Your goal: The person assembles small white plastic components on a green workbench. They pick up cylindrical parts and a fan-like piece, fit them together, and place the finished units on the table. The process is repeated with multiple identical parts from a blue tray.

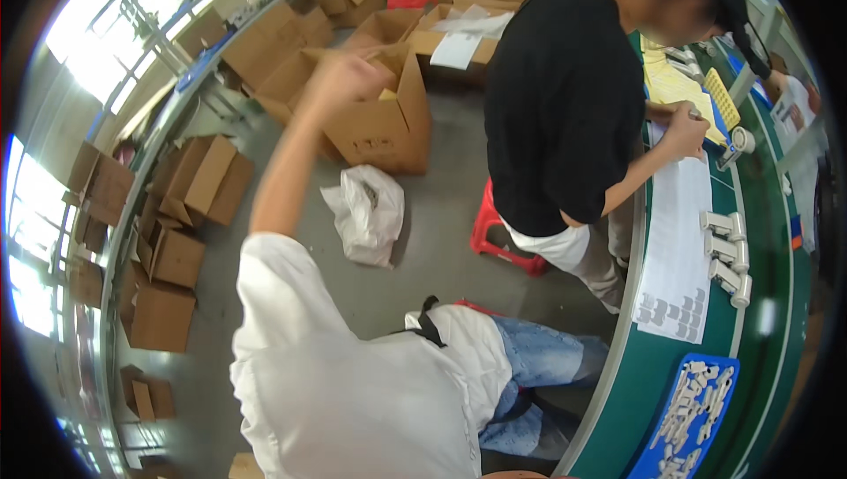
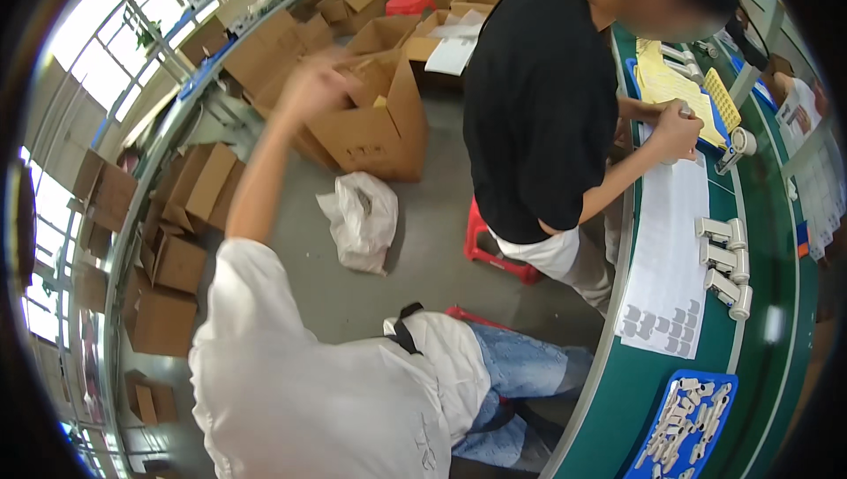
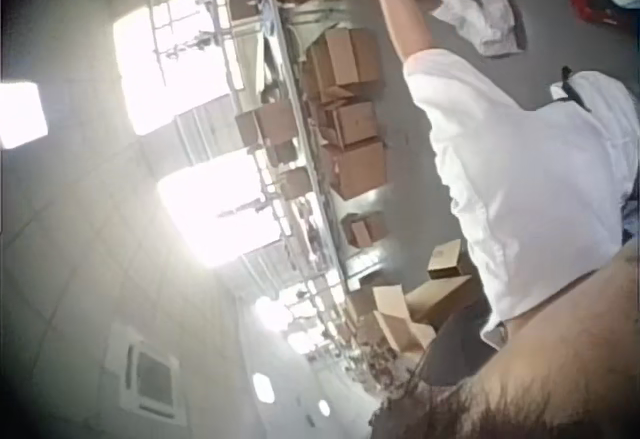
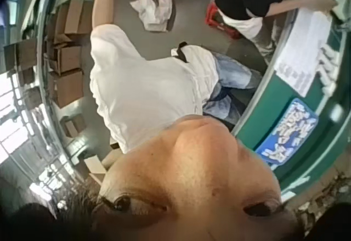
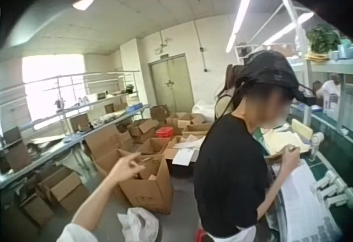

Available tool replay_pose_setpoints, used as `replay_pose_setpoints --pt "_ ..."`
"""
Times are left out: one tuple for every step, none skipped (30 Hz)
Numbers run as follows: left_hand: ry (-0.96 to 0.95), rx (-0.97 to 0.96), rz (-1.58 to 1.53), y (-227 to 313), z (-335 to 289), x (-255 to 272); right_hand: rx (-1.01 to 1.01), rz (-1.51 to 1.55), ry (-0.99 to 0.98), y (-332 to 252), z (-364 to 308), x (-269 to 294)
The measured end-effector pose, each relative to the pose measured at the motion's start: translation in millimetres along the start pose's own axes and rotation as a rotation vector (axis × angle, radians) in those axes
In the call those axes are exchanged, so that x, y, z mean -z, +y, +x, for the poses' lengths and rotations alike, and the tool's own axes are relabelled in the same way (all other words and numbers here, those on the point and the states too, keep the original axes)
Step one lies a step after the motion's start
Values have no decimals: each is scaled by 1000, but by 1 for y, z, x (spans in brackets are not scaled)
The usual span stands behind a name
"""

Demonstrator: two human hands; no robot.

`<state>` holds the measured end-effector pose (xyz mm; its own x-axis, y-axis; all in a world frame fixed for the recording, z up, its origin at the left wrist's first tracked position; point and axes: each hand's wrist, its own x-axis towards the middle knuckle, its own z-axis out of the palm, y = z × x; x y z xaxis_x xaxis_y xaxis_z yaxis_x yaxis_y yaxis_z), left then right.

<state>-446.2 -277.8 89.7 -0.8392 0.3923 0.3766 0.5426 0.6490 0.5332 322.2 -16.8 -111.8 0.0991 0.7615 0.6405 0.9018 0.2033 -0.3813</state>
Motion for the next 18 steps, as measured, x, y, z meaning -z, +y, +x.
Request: replay_pose_setpoints --pt "153 155 184 -55 21 47 -1 -28 3 6 4 -1" --pt "290 313 323 -93 27 105 -11 -45 -9 14 7 -7" --pt "544 426 456 -128 35 147 -11 -60 -11 20 8 -11" --pt "616 414 380 -133 45 160 -27 -89 -8 23 6 -10" --pt "688 400 305 -133 54 165 -46 -112 0 29 4 -7" --pt "626 455 332 -136 61 159 -68 -137 5 37 2 -6" --pt "562 506 360 -139 68 152 -90 -158 4 45 -1 -2" --pt "483 547 373 -128 77 128 -118 -194 21 57 -5 8" --pt "512 420 388 -122 69 87 -151 -223 35 69 -11 17" --pt "287 131 410 -124 49 53 -181 -244 45 82 -15 29" --pt "-150 107 351 -118 22 20 -204 -275 38 92 -12 43" --pt "-522 365 213 -106 -13 -6 -226 -282 10 102 -7 50" --pt "-860 276 -5 -93 -18 -71 -328 -300 56 102 -33 81" --pt "-1088 346 -28 -108 -77 -83 -320 -239 -11 92 -8 76" --pt "-1376 491 -33 -86 -113 -113 -373 -187 -45 46 12 81" --pt "-1586 436 11 -60 -149 -141 -372 57 -146 27 31 82" --pt "-1747 316 61 -13 -153 -198 -496 189 -298 7 32 116" --pt "-1881 93 -13 40 -160 -244 -449 347 -343 -21 35 130"
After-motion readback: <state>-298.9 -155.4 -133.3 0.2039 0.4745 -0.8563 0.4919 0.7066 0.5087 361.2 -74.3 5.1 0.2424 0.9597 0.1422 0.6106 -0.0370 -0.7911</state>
